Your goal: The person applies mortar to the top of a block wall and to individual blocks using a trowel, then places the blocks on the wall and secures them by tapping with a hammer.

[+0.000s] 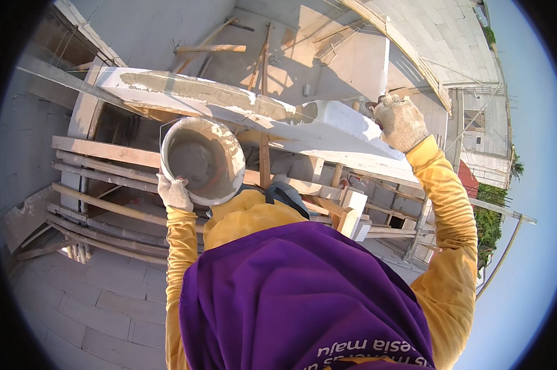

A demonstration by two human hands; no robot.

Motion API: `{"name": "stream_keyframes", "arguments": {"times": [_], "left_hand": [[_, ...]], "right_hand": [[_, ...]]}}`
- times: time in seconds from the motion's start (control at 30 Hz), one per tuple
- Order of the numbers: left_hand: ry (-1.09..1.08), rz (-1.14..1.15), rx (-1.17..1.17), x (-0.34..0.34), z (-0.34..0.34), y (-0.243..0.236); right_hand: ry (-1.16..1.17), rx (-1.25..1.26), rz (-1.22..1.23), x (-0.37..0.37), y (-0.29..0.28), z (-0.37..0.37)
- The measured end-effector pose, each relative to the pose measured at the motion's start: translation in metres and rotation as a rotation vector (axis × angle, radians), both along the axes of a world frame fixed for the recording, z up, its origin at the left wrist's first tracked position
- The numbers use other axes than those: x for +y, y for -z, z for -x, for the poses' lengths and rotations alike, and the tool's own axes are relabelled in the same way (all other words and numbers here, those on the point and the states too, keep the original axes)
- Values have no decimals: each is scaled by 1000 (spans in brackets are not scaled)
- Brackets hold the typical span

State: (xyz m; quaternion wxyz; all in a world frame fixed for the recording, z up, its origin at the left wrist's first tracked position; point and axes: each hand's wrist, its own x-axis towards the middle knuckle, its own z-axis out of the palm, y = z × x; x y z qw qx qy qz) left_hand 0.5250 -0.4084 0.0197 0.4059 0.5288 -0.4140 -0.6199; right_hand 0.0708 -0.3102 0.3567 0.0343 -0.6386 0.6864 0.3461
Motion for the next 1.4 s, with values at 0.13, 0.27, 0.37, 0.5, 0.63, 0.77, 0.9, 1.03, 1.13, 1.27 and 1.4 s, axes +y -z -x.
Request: {"name": "stream_keyframes", "arguments": {"times": [0.13,0.27,0.37,0.5,0.63,0.77,0.9,1.03,1.13,1.27,1.4], "left_hand": [[-146,-21,-33,12,-2,0],[-207,-59,26,33,-20,8],[-279,-2,91,45,-29,8],[-393,-90,76,63,-43,25],[-371,-24,-31,62,-37,28],[-442,-106,98,64,-30,15],[-464,-81,37,75,-30,13],[-501,-93,14,78,-27,8],[-495,-117,8,76,-25,-1],[-557,-148,89,79,-23,4],[-557,-78,136,70,-11,13]], "right_hand": [[-276,157,-86,-32,46,24],[-326,250,-145,-57,34,13],[-377,324,-107,-70,-6,26],[-267,276,-124,-100,-53,12],[-25,-158,-100,-122,-25,36],[-19,-290,-281,-158,40,57],[261,-133,-495,-181,55,6],[-5,-36,-443,-194,72,40],[-146,91,-334,-198,80,83],[-175,217,-291,-209,-10,-8],[-156,13,-248,-183,-21,20]]}}
